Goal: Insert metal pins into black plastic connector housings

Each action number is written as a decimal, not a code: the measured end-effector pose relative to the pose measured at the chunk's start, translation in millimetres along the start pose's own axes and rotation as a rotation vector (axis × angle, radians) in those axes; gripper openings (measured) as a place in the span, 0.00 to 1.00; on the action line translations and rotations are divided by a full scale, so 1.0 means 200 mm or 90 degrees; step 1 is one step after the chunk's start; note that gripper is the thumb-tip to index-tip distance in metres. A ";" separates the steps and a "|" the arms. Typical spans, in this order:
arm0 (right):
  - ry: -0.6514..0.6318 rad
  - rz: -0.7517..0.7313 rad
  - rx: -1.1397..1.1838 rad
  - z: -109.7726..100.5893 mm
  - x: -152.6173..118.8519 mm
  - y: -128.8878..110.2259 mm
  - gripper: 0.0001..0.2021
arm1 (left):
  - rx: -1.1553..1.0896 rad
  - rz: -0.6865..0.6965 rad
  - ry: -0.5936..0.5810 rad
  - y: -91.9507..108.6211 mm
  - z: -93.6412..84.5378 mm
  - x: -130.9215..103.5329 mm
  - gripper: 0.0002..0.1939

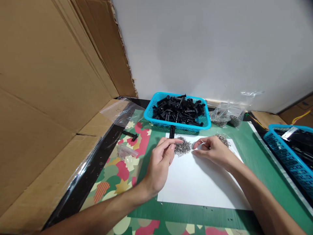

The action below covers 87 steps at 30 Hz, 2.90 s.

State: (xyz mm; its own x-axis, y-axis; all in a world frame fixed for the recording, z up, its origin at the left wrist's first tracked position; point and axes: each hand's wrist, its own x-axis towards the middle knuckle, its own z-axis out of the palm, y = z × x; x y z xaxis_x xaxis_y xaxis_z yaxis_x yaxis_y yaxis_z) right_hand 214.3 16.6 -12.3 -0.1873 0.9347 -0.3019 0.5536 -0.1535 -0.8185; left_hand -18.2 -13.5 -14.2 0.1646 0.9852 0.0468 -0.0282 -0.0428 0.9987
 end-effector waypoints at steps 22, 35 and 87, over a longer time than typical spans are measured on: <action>0.078 -0.067 -0.105 0.03 -0.08 0.00 0.13 | 0.127 0.016 -0.119 0.01 -0.02 -0.02 0.16; 0.063 -0.096 -0.222 0.07 -0.12 -0.02 0.10 | 0.166 0.038 -0.139 0.04 -0.01 -0.01 0.16; 0.025 -0.090 -0.131 0.05 -0.15 -0.01 0.09 | 0.146 0.011 -0.074 0.02 -0.01 -0.02 0.14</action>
State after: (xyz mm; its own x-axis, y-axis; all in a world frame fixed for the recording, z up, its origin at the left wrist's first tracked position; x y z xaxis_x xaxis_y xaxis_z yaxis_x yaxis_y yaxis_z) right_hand 210.4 -13.5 -6.5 -0.2451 0.9545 -0.1696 0.6784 0.0438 -0.7334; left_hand -21.6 -16.2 -11.3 0.2788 0.9589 0.0523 0.1899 -0.1084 0.9758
